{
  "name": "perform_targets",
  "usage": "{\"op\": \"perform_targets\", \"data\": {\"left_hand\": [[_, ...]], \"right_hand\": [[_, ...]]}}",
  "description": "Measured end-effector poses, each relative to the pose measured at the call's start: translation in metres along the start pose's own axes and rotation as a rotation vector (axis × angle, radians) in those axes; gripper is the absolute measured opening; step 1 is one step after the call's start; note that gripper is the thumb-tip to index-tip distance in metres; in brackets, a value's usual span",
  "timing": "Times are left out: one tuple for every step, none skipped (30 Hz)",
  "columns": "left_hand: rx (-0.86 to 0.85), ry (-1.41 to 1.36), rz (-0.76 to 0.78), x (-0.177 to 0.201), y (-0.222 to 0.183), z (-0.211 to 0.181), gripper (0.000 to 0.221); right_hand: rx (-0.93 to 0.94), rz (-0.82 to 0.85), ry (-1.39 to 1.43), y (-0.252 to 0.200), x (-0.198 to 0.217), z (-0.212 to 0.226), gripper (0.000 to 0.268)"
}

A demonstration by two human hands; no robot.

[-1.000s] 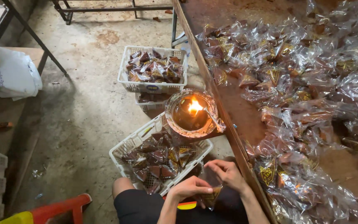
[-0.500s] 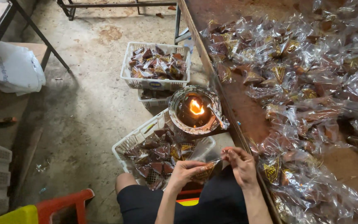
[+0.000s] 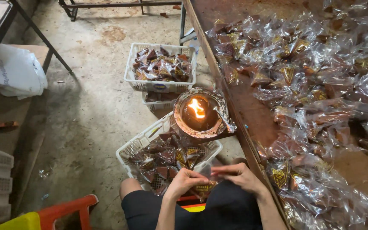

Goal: Sealing plastic bags containing food items using a small flame and placing them into a crate

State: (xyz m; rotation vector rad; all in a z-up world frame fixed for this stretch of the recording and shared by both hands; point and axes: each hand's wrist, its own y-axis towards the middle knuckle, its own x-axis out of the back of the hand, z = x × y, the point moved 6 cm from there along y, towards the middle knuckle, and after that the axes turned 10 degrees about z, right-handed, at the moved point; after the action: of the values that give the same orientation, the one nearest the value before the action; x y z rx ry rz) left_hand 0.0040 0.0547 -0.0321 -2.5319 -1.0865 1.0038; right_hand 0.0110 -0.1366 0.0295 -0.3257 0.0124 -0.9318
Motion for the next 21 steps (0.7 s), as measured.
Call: {"op": "perform_targets", "data": {"left_hand": [[-0.004, 0.003, 0.005, -0.004, -0.001, -0.004, 0.020], [-0.111, 0.140, -0.105, -0.002, -0.005, -0.016, 0.022], [-0.231, 0.275, -0.219, -0.001, -0.005, -0.034, 0.025], [-0.249, 0.277, -0.216, 0.002, 0.002, -0.027, 0.025], [-0.236, 0.144, -0.300, 0.012, 0.007, -0.016, 0.031], [-0.222, 0.010, -0.381, 0.023, 0.013, -0.003, 0.037], [-0.225, 0.004, -0.381, 0.027, 0.020, 0.005, 0.037], [-0.330, -0.037, -0.363, 0.031, 0.027, 0.008, 0.035], [-0.433, -0.075, -0.347, 0.038, 0.031, 0.011, 0.033], [-0.434, -0.076, -0.350, 0.034, 0.031, 0.007, 0.033], [-0.454, -0.256, -0.435, 0.037, 0.026, 0.008, 0.025], [-0.472, -0.437, -0.519, 0.039, 0.022, 0.010, 0.019], [-0.472, -0.434, -0.525, 0.047, 0.030, 0.020, 0.019], [-0.482, -0.530, -0.510, 0.055, 0.038, 0.032, 0.018], [-0.489, -0.623, -0.493, 0.063, 0.045, 0.044, 0.017], [-0.486, -0.619, -0.499, 0.058, 0.042, 0.039, 0.017], [-0.379, -0.676, -0.448, 0.048, 0.044, 0.040, 0.018], [-0.272, -0.732, -0.395, 0.037, 0.045, 0.042, 0.021], [-0.268, -0.729, -0.394, 0.040, 0.054, 0.053, 0.021], [-0.280, -0.844, -0.325, 0.039, 0.066, 0.065, 0.026], [-0.295, -0.960, -0.254, 0.037, 0.077, 0.076, 0.031]], "right_hand": [[0.002, -0.005, -0.005, 0.003, 0.000, -0.015, 0.035], [-0.006, -0.132, -0.041, 0.005, 0.007, -0.030, 0.029], [-0.007, -0.257, -0.087, 0.010, 0.021, -0.040, 0.025], [0.003, -0.259, -0.103, 0.012, 0.021, -0.043, 0.025], [0.034, -0.255, -0.101, 0.014, 0.020, -0.046, 0.013], [0.065, -0.251, -0.098, 0.017, 0.019, -0.050, 0.014], [0.062, -0.248, -0.103, 0.020, 0.014, -0.050, 0.014], [0.024, -0.352, 0.107, 0.020, 0.015, -0.057, 0.019], [-0.013, -0.454, 0.322, 0.022, 0.013, -0.065, 0.026], [-0.014, -0.450, 0.322, 0.023, 0.014, -0.068, 0.026], [0.055, -0.439, 0.505, 0.026, 0.012, -0.072, 0.023], [0.122, -0.426, 0.688, 0.028, 0.011, -0.076, 0.030], [0.122, -0.421, 0.693, 0.029, 0.007, -0.066, 0.030], [0.058, -0.408, 0.658, 0.030, 0.002, -0.058, 0.020], [-0.006, -0.397, 0.626, 0.030, -0.005, -0.051, 0.043], [-0.006, -0.395, 0.633, 0.040, -0.010, -0.048, 0.043], [0.033, -0.266, 0.544, 0.051, -0.021, -0.040, 0.045], [0.071, -0.137, 0.453, 0.061, -0.033, -0.032, 0.048], [0.072, -0.141, 0.457, 0.066, -0.033, -0.014, 0.048], [0.082, -0.069, 0.551, 0.071, -0.037, 0.006, 0.040], [0.092, 0.009, 0.641, 0.076, -0.041, 0.026, 0.038]]}}
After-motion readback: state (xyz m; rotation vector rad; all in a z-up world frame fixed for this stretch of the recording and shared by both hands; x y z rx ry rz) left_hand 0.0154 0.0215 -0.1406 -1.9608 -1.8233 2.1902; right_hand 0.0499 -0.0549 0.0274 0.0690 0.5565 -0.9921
